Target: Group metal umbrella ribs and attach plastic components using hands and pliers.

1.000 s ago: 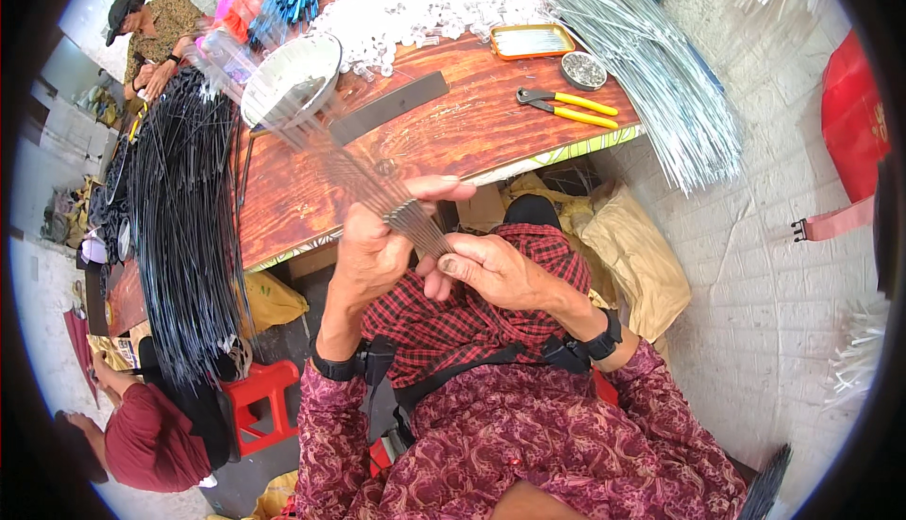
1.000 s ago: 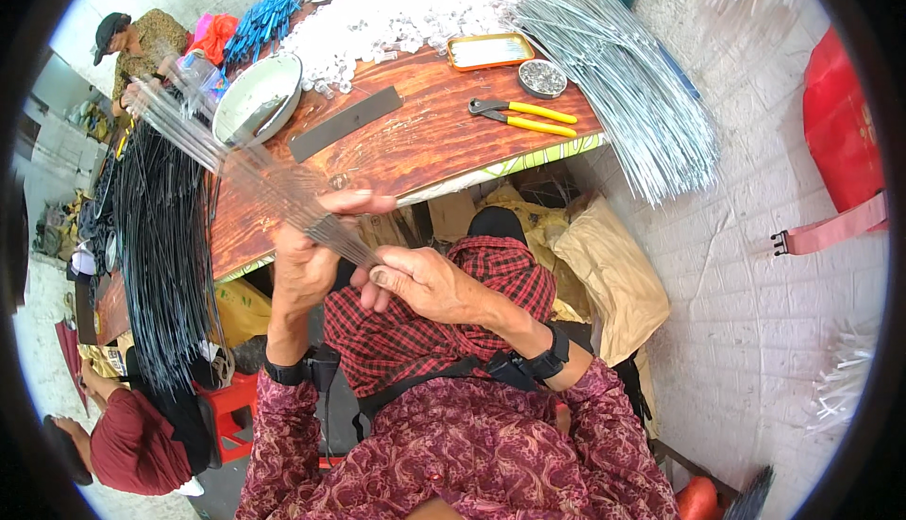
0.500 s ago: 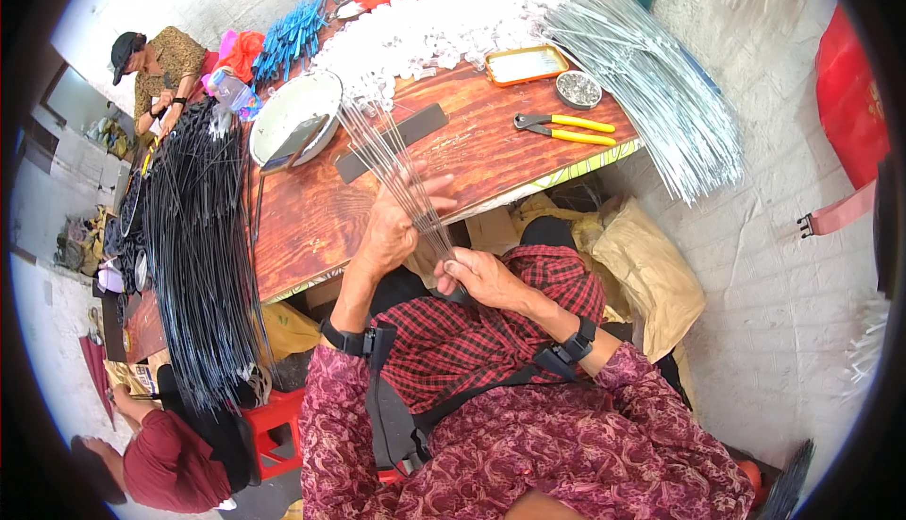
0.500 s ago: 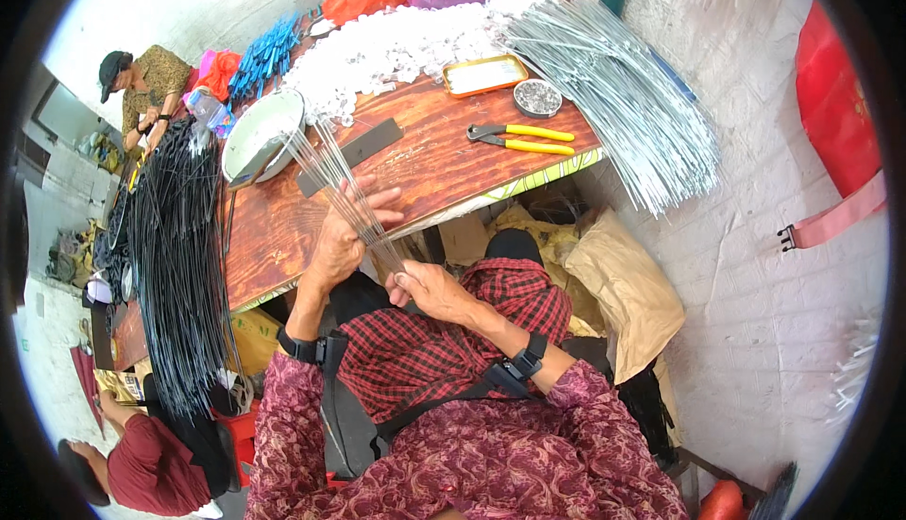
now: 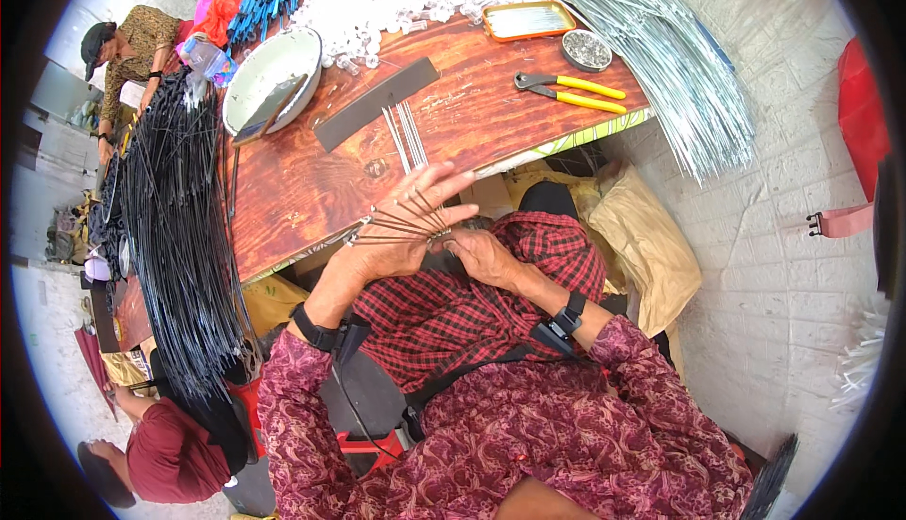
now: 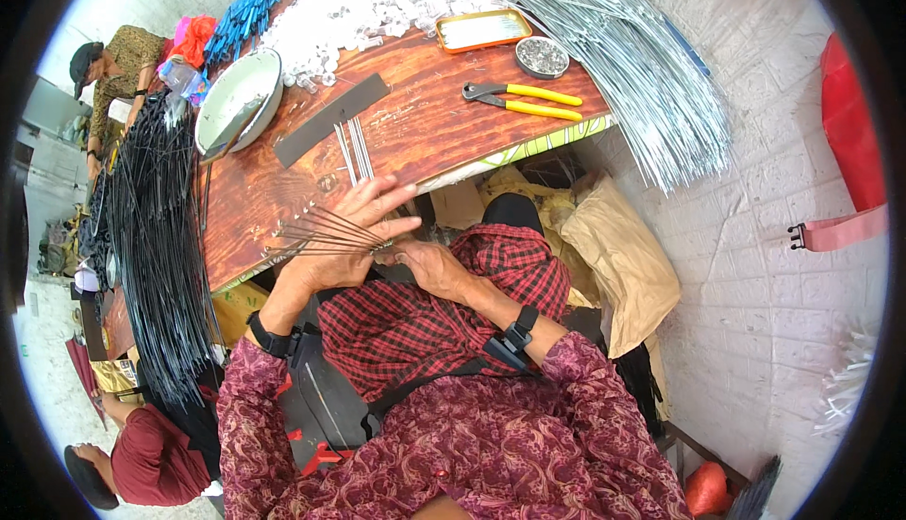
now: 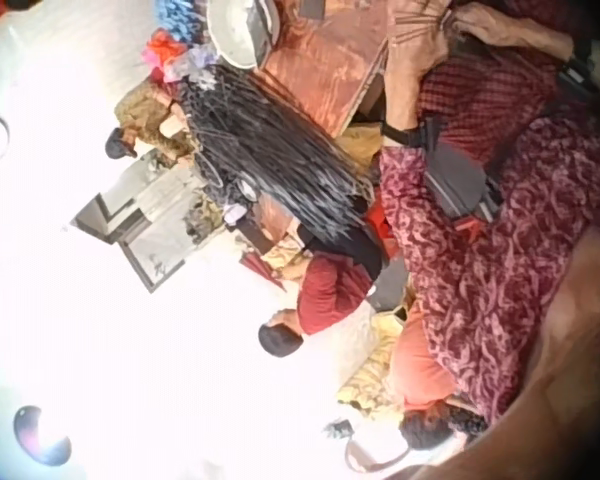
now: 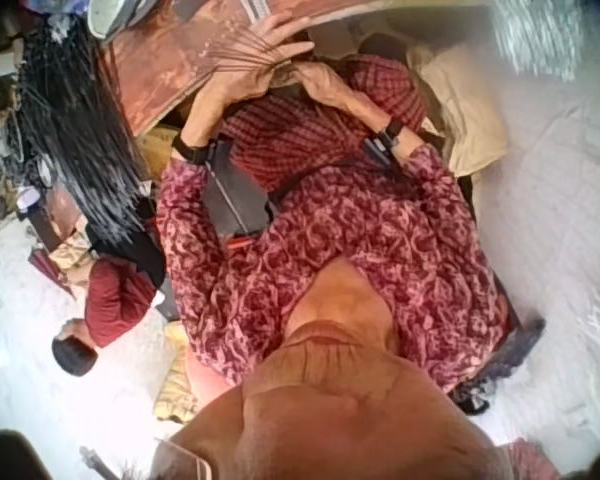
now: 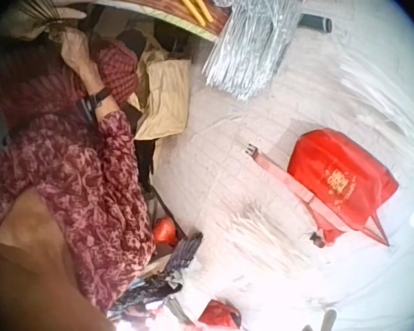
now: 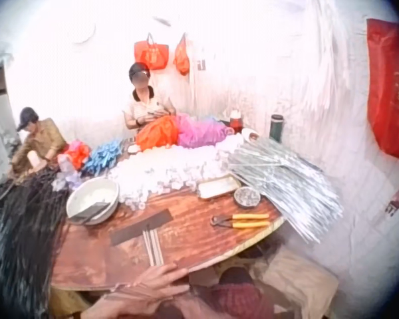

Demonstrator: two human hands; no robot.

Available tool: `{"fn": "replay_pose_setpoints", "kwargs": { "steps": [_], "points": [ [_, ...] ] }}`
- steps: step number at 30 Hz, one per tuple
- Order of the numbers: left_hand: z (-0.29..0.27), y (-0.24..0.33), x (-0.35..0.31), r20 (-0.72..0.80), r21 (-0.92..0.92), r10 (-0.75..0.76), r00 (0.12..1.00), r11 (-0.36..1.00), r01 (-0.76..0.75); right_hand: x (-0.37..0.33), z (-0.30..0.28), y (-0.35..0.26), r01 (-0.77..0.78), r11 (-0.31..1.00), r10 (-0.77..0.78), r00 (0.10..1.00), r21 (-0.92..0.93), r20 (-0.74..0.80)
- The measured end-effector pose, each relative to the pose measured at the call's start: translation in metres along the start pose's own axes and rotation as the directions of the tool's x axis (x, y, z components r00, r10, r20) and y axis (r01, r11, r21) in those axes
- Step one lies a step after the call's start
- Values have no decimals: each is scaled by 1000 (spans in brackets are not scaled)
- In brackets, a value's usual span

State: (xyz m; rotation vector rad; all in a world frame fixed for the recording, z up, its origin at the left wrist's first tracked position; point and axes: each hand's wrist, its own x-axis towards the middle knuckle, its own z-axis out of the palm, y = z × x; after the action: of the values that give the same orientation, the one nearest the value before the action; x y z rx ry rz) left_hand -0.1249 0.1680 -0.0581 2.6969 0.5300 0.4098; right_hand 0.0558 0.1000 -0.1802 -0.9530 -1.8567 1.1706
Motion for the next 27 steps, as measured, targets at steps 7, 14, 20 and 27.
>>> {"fn": "replay_pose_setpoints", "kwargs": {
  "steps": [7, 14, 20, 27],
  "points": [
    [-10, 19, -9, -11, 91, -191, 981, 977, 192, 13, -3, -4, 3, 1000, -2, 998, 11, -63],
    [8, 14, -5, -318, 182, -203, 926, 945, 270, 16, 0, 5, 67, 998, -67, 996, 2, -63],
    [14, -2, -13, -282, 308, -222, 933, 900, 308, 15, 7, 3, 1, 991, -6, 999, 137, 36],
    [4, -14, -1, -299, 386, -189, 935, 873, 299, 33, 0, 17, 94, 995, -91, 992, 28, -85]
  ]
}}
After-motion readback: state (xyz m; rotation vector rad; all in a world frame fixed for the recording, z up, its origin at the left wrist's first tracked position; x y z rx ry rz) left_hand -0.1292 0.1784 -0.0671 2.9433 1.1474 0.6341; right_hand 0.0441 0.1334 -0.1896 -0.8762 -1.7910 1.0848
